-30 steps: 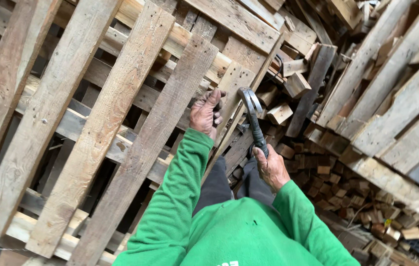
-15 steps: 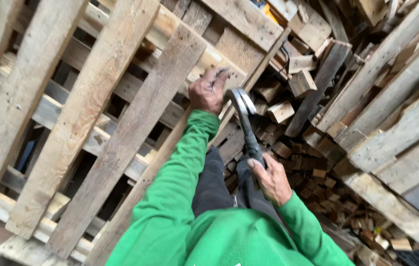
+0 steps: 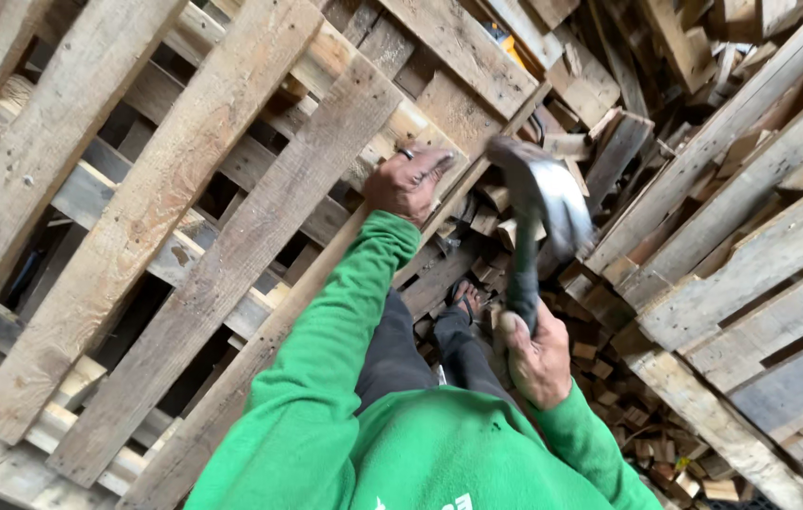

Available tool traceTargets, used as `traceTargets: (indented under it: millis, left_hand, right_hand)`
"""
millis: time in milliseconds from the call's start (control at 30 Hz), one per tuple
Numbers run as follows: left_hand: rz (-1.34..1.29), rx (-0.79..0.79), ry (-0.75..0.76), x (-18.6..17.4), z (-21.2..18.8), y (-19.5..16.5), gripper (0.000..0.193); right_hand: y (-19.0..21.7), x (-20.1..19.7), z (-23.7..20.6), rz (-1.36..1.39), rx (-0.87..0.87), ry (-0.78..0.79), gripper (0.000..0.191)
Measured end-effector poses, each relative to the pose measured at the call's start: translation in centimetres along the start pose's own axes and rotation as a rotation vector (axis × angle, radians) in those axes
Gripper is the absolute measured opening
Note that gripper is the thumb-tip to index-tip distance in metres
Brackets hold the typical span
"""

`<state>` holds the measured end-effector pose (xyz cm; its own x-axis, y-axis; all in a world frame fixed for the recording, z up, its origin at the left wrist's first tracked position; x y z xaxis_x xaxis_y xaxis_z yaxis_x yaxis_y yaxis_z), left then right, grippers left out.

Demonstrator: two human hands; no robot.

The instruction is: The person repairs wooden pallets by hammering nails into loose planks. They take nails from a wooden nail box, position each nail on a pallet board, and drive it in with a hammer, working across several pallets.

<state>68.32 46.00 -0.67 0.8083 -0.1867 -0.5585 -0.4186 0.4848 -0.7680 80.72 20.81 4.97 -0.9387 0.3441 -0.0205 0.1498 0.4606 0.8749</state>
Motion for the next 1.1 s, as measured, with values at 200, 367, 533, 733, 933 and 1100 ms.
traceTargets:
  millis: [200, 367, 533, 733, 933, 1100]
  left_hand:
    - [-0.066, 0.138, -0.056, -0.3, 0.2, -1.2, 0.018]
    - [-0.023, 0.016, 0.043, 1.2, -0.2, 1.1, 0.028]
    - [-0.27, -0.258, -0.257, 1.3, -1.3, 3.8, 0.028]
    - [-0.363, -0.217, -0.489, 0.5, -0.9, 3.5, 0.025]
    - [-0.351, -0.249, -0.534, 0.2, -1.7, 3.8, 0.024]
    - [-0.344, -0.319, -0.531, 0.2, -0.8, 3.8, 0.022]
  right_hand:
    - [0.5, -0.2, 2.1, -0.143, 0.218, -0.047, 0.04]
    - [6.4, -1.4, 1.6, 0.171, 0.006, 0.038, 0.036]
    - [8.6, -1.3, 1.1, 0.475, -0.562, 0.322, 0.027]
    - [1.5, -1.9, 2.6, 0.023, 0.35, -0.066, 0.026]
    - [19.0, -6.1, -0.8, 0.377, -0.782, 0.116, 0.051]
    - [6.7, -0.7, 5.0, -0.348, 0.215, -0.062, 0.037]
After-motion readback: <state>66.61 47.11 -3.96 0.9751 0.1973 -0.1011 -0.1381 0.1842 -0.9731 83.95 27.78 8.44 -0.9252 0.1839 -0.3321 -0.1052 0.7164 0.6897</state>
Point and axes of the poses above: each hand's wrist, its own z-axis towards the middle knuckle, its own x-axis out of the palm, y = z × x, the point moved 7 cm from there along z, towards the middle knuckle, and after that the axes turned 10 degrees about x, right-handed, at the moved point
